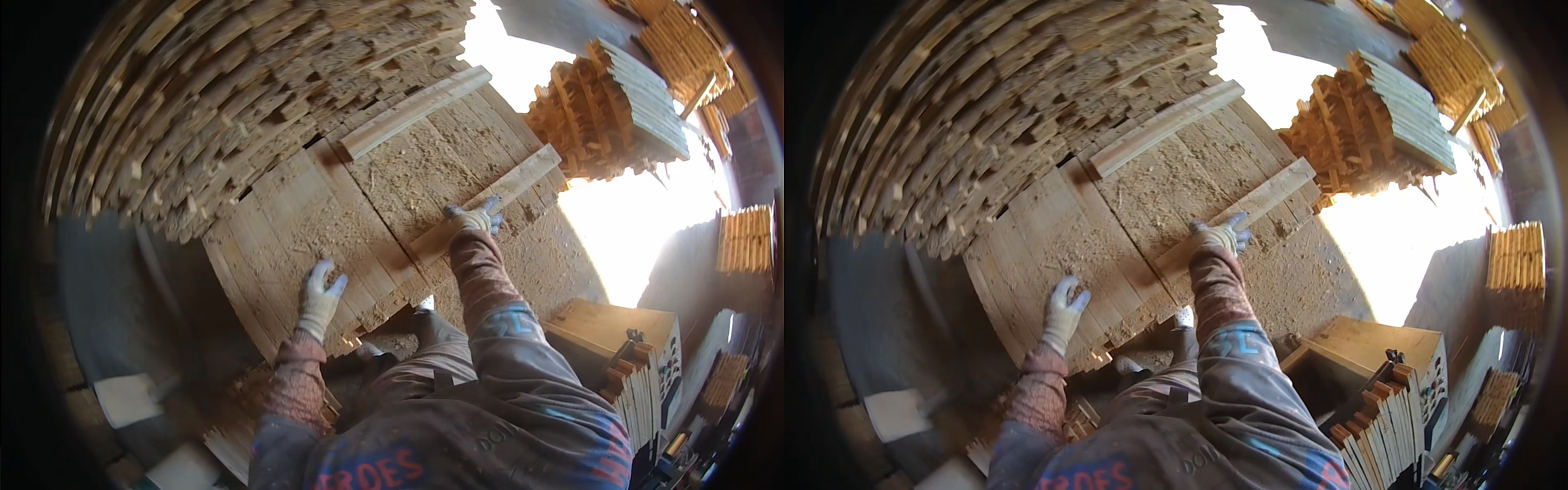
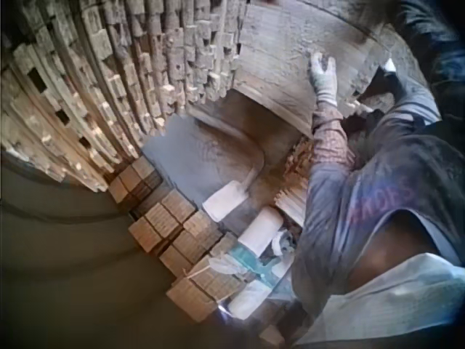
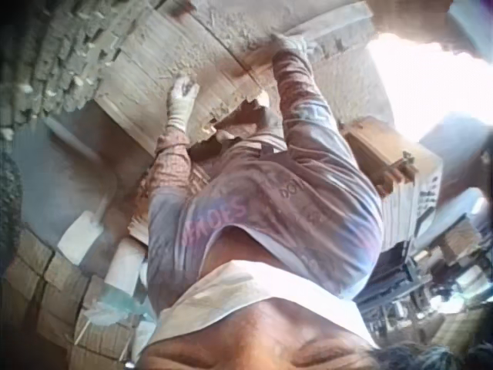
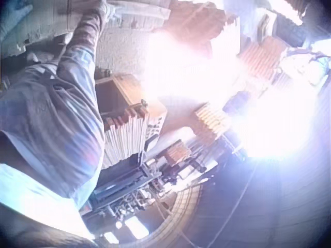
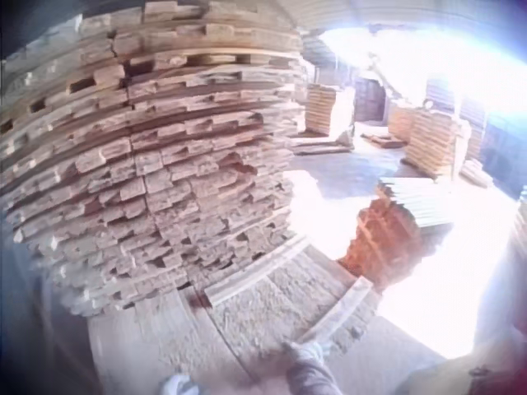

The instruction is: The person repeatedly picks up small wooden planks from a large pile and stacks them into a neat pile on the floor. The person wears gloves and uses both hands to handle the planks.

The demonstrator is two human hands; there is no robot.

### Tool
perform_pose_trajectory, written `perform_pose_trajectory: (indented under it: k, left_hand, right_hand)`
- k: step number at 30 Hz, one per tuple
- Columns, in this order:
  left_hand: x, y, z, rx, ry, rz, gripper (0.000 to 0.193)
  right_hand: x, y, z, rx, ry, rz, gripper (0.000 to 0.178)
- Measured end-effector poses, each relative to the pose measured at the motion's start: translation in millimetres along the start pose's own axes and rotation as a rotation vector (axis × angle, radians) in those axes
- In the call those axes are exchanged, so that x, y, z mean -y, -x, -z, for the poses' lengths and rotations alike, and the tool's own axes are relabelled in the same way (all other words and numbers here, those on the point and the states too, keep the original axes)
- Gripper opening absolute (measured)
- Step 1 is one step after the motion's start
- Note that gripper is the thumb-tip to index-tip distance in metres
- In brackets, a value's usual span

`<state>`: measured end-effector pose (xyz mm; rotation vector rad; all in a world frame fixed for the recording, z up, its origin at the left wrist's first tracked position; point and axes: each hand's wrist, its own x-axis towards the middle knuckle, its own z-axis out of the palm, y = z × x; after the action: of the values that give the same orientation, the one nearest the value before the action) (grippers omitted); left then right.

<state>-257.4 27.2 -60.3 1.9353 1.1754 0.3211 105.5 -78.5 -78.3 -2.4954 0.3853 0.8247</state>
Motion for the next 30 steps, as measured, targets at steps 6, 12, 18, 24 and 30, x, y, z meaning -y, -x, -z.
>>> perform_pose_trajectory:
  k: [6,12,18,24,30]
  left_hand:
    - [-89.0,-195.3,-61.0,0.137,-0.58,-0.244,0.072]
    - [-57.1,-349.1,-103.6,0.069,-0.91,-0.446,0.109]
    - [-47.2,-411.4,-110.7,0.172,-0.976,-0.392,0.129]
    - [-91.8,-397.9,-115.9,0.142,-1.243,-0.472,0.091]
    - [-119.0,-271.8,-158.5,0.285,-1.105,-0.587,0.067]
  right_hand:
    - [-48.3,-61.2,-18.1,-0.046,-0.804,0.273,0.132]
    - [-116.3,-39.3,103.0,0.381,-1.344,0.112,0.064]
    - [-170.3,13.6,154.8,0.373,-1.284,0.298,0.068]
    - [-289.4,81.8,154.3,0.084,-1.252,0.288,0.069]
    - [-347.4,160.2,127.5,-0.064,-1.333,0.252,0.066]
